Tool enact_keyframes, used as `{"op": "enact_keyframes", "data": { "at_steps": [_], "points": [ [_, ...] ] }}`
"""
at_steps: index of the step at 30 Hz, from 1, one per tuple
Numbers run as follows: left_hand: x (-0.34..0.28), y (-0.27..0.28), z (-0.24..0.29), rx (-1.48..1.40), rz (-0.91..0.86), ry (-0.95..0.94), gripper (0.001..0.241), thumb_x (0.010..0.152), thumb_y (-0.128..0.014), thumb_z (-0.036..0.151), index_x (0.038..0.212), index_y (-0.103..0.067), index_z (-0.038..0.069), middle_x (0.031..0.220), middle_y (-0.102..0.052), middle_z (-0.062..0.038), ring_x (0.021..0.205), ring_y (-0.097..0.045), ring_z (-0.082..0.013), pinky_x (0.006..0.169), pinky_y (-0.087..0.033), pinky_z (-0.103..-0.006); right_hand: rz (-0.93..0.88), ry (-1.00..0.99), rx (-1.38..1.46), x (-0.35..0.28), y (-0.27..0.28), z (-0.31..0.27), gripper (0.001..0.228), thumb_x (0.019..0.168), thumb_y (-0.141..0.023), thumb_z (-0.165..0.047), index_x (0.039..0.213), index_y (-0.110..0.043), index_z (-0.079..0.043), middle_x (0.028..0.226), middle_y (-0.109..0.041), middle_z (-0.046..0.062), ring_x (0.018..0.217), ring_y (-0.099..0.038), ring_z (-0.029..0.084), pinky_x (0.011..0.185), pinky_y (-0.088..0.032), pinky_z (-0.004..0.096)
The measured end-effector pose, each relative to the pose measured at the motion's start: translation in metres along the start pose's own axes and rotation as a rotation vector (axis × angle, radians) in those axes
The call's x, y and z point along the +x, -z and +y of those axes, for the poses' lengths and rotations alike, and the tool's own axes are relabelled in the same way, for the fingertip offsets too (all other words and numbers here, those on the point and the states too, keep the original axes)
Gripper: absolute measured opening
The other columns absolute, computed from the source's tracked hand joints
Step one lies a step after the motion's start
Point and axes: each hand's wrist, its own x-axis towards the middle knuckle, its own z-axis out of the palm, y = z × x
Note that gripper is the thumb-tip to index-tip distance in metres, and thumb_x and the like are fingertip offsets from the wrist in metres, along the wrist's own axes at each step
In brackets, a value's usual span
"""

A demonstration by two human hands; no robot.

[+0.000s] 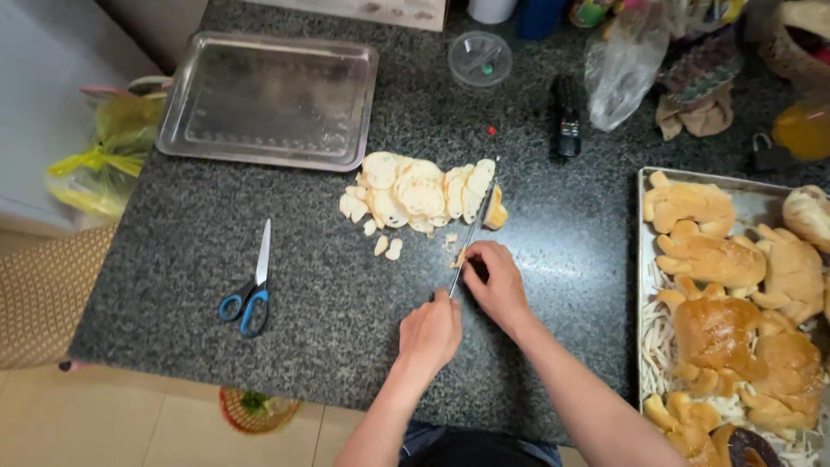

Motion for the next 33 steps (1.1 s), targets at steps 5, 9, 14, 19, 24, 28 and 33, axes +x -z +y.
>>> {"op": "enact_keyframes", "data": {
  "at_steps": [5,9,14,19,24,28,33],
  "points": [
    [-0.034,-0.017,-0.019,0.016,0.056,0.024,0.034,0.104,-0.038,0.032,0.108,-0.055,0.004,0.089,-0.073,-0.027,0.087,-0.071,-0.0502,0.079,-0.054,-0.0613,0.024,0.047,0.012,0.000,-0.001,-0.007,0.017,0.086,-0.071,-0.012,0.102,-0.063,-0.013,0.100,-0.068,0.005,0.097,-0.064,0.027,0.087,-0.052,0.039],
    [-0.066,-0.049,-0.046,0.105,0.183,0.021,0.026,0.104,-0.047,0.033,0.104,-0.054,0.008,0.074,-0.072,-0.020,0.065,-0.070,-0.0457,0.061,-0.055,-0.0585,0.034,0.068,0.031,0.000,0.004,-0.015,0.015,0.086,-0.068,-0.008,0.100,-0.064,-0.007,0.101,-0.067,0.006,0.094,-0.061,0.024,0.086,-0.050,0.034],
    [-0.097,-0.053,-0.057,0.056,0.131,0.068,0.027,0.102,-0.048,0.033,0.111,-0.052,0.008,0.076,-0.073,-0.017,0.068,-0.071,-0.0433,0.063,-0.055,-0.0560,0.042,0.063,0.029,0.001,0.004,-0.017,0.014,0.086,-0.068,-0.007,0.099,-0.063,-0.007,0.099,-0.066,0.005,0.091,-0.060,0.024,0.084,-0.049,0.034],
    [-0.109,-0.059,-0.063,0.080,0.101,0.106,0.028,0.105,-0.045,0.036,0.108,-0.051,0.010,0.074,-0.073,-0.014,0.068,-0.072,-0.0399,0.064,-0.055,-0.0543,0.048,0.084,0.023,0.000,0.002,-0.015,0.014,0.086,-0.069,-0.007,0.098,-0.063,-0.007,0.099,-0.066,0.005,0.093,-0.060,0.024,0.085,-0.049,0.035],
    [-0.097,-0.056,-0.059,0.061,0.186,0.031,0.023,0.101,-0.052,0.029,0.106,-0.050,0.007,0.071,-0.072,-0.015,0.062,-0.071,-0.0413,0.060,-0.055,-0.0554,0.028,0.084,0.003,0.002,0.003,-0.020,0.015,0.084,-0.068,-0.006,0.097,-0.062,-0.007,0.099,-0.067,0.005,0.093,-0.059,0.025,0.086,-0.048,0.035],
    [-0.086,-0.046,-0.041,0.055,0.142,0.050,0.030,0.103,-0.047,0.030,0.111,-0.050,0.002,0.077,-0.072,-0.018,0.069,-0.071,-0.0435,0.063,-0.055,-0.0565,0.041,0.112,-0.009,-0.001,0.003,-0.018,0.016,0.084,-0.068,-0.006,0.098,-0.062,-0.007,0.099,-0.066,0.005,0.094,-0.059,0.026,0.086,-0.048,0.035],
    [-0.123,-0.057,-0.066,0.078,-0.009,0.182,0.024,0.103,-0.048,0.034,0.110,-0.048,0.011,0.080,-0.074,-0.012,0.073,-0.073,-0.0369,0.069,-0.056,-0.0545,0.037,0.077,0.007,0.000,0.002,-0.020,0.013,0.084,-0.068,-0.007,0.096,-0.062,-0.007,0.098,-0.066,0.005,0.091,-0.058,0.024,0.084,-0.048,0.034]
  ]
}}
